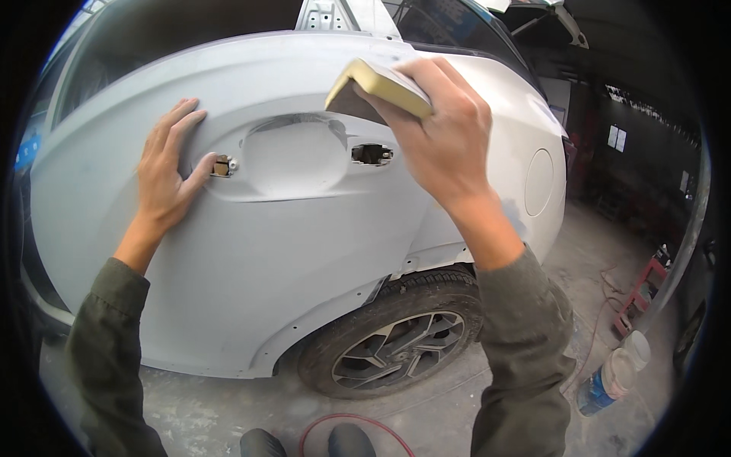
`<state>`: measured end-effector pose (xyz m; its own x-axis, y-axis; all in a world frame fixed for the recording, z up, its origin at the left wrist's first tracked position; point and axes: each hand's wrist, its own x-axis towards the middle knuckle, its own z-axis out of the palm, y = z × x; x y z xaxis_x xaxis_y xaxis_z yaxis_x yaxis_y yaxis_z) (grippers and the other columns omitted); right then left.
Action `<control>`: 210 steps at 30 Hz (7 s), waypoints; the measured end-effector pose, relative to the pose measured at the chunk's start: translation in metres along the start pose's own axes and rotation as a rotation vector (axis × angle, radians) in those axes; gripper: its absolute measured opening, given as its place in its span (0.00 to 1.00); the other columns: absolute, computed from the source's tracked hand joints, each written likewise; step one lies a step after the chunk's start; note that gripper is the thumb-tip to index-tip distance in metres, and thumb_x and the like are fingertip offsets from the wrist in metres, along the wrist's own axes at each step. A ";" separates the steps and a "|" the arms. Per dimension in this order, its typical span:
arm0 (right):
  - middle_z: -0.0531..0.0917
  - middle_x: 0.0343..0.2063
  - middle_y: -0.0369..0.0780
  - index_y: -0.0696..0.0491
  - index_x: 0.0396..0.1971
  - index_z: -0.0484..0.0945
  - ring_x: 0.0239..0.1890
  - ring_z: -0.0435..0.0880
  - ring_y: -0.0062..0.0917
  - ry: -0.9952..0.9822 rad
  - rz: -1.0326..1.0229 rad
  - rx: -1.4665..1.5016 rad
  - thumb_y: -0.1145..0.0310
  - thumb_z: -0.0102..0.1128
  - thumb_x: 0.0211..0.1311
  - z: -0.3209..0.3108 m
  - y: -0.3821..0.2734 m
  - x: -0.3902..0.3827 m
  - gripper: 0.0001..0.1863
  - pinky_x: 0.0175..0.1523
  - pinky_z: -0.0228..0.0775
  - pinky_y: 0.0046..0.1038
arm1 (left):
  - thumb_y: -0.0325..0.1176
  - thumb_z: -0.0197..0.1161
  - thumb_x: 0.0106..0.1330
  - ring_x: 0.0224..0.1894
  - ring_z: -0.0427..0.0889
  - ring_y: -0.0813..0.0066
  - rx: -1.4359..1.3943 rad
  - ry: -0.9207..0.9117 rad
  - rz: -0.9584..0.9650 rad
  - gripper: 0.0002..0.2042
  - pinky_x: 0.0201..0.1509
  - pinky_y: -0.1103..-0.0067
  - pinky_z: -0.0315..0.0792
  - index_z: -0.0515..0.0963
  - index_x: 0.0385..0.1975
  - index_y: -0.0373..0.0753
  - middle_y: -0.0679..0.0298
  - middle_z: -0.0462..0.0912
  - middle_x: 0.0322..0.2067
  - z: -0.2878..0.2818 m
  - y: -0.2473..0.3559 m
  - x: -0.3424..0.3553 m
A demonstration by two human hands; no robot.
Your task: The person sands the surface of a white car door using a sanding block. They move the block across the door panel, focusing on the area around the door handle and the lower edge, smoothing the surface.
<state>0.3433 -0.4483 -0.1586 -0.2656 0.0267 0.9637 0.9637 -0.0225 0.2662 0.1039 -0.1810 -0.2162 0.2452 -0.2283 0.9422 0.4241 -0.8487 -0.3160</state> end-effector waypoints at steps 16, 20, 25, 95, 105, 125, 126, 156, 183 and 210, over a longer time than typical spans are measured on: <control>0.88 0.40 0.39 0.60 0.51 0.87 0.38 0.86 0.22 -0.143 0.349 0.189 0.65 0.73 0.71 -0.055 -0.010 -0.051 0.16 0.43 0.77 0.26 | 0.42 0.78 0.63 0.71 0.79 0.62 -0.238 0.036 0.103 0.21 0.72 0.67 0.76 0.88 0.55 0.43 0.63 0.87 0.61 0.065 0.068 0.089; 0.89 0.40 0.38 0.61 0.52 0.87 0.39 0.86 0.21 -0.141 0.517 0.335 0.60 0.72 0.73 -0.042 -0.012 -0.059 0.19 0.44 0.78 0.26 | 0.34 0.78 0.63 0.70 0.80 0.61 -0.249 0.054 0.083 0.19 0.72 0.67 0.77 0.89 0.54 0.42 0.62 0.87 0.61 0.058 0.060 0.075; 0.90 0.39 0.38 0.62 0.53 0.86 0.40 0.86 0.20 -0.068 0.649 0.557 0.59 0.70 0.75 -0.032 -0.013 -0.071 0.20 0.47 0.79 0.25 | 0.29 0.77 0.63 0.72 0.78 0.58 -0.269 0.005 0.003 0.20 0.76 0.66 0.73 0.88 0.56 0.40 0.59 0.86 0.63 0.038 0.042 0.057; 0.84 0.65 0.46 0.58 0.66 0.81 0.71 0.79 0.39 0.176 0.159 -0.289 0.87 0.52 0.59 0.153 -0.090 -0.083 0.32 0.80 0.61 0.47 | 0.41 0.69 0.67 0.81 0.64 0.57 -0.001 0.025 -0.046 0.36 0.82 0.54 0.59 0.68 0.76 0.44 0.58 0.68 0.78 -0.006 -0.032 -0.043; 0.84 0.63 0.48 0.60 0.64 0.81 0.68 0.81 0.44 0.039 0.154 0.099 0.90 0.54 0.52 0.131 -0.109 -0.088 0.35 0.74 0.70 0.41 | 0.37 0.65 0.67 0.80 0.65 0.62 0.110 0.005 -0.028 0.32 0.85 0.60 0.57 0.71 0.74 0.44 0.61 0.70 0.77 -0.007 -0.023 -0.040; 0.85 0.62 0.47 0.55 0.63 0.83 0.64 0.83 0.41 -0.036 0.209 0.052 0.80 0.70 0.53 0.130 -0.123 -0.083 0.32 0.70 0.73 0.42 | 0.34 0.64 0.67 0.80 0.66 0.59 0.099 0.015 -0.012 0.31 0.84 0.58 0.58 0.71 0.73 0.43 0.60 0.71 0.76 -0.009 -0.015 -0.036; 0.86 0.62 0.46 0.54 0.61 0.83 0.64 0.84 0.40 -0.142 0.168 0.104 0.79 0.70 0.52 0.112 -0.115 -0.085 0.31 0.69 0.75 0.42 | 0.34 0.64 0.67 0.80 0.66 0.60 0.095 0.005 -0.015 0.31 0.84 0.58 0.58 0.71 0.73 0.43 0.60 0.71 0.76 -0.007 -0.015 -0.039; 0.84 0.34 0.31 0.48 0.34 0.81 0.40 0.83 0.28 -0.174 -0.712 0.135 0.70 0.81 0.48 0.129 -0.012 0.036 0.15 0.40 0.78 0.31 | 0.29 0.62 0.62 0.79 0.68 0.56 0.151 0.006 -0.003 0.33 0.83 0.57 0.58 0.72 0.72 0.41 0.56 0.73 0.74 -0.010 -0.022 -0.040; 0.90 0.43 0.48 0.60 0.47 0.86 0.47 0.89 0.42 -0.036 0.728 0.280 0.57 0.76 0.64 0.111 -0.088 -0.038 0.22 0.55 0.78 0.41 | 0.32 0.64 0.66 0.79 0.67 0.60 0.065 0.039 -0.021 0.30 0.83 0.58 0.60 0.73 0.71 0.42 0.61 0.72 0.75 -0.009 -0.022 -0.041; 0.91 0.29 0.41 0.57 0.35 0.89 0.30 0.88 0.33 0.254 0.672 0.377 0.65 0.76 0.64 0.149 -0.092 -0.039 0.10 0.41 0.77 0.34 | 0.30 0.63 0.64 0.79 0.67 0.57 0.078 0.040 -0.010 0.30 0.83 0.58 0.58 0.72 0.70 0.40 0.58 0.73 0.74 -0.008 -0.020 -0.040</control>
<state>0.2694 -0.2982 -0.2235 0.4184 -0.1021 0.9025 0.8527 0.3863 -0.3516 0.0786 -0.1581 -0.2470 0.2061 -0.2404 0.9485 0.4933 -0.8116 -0.3129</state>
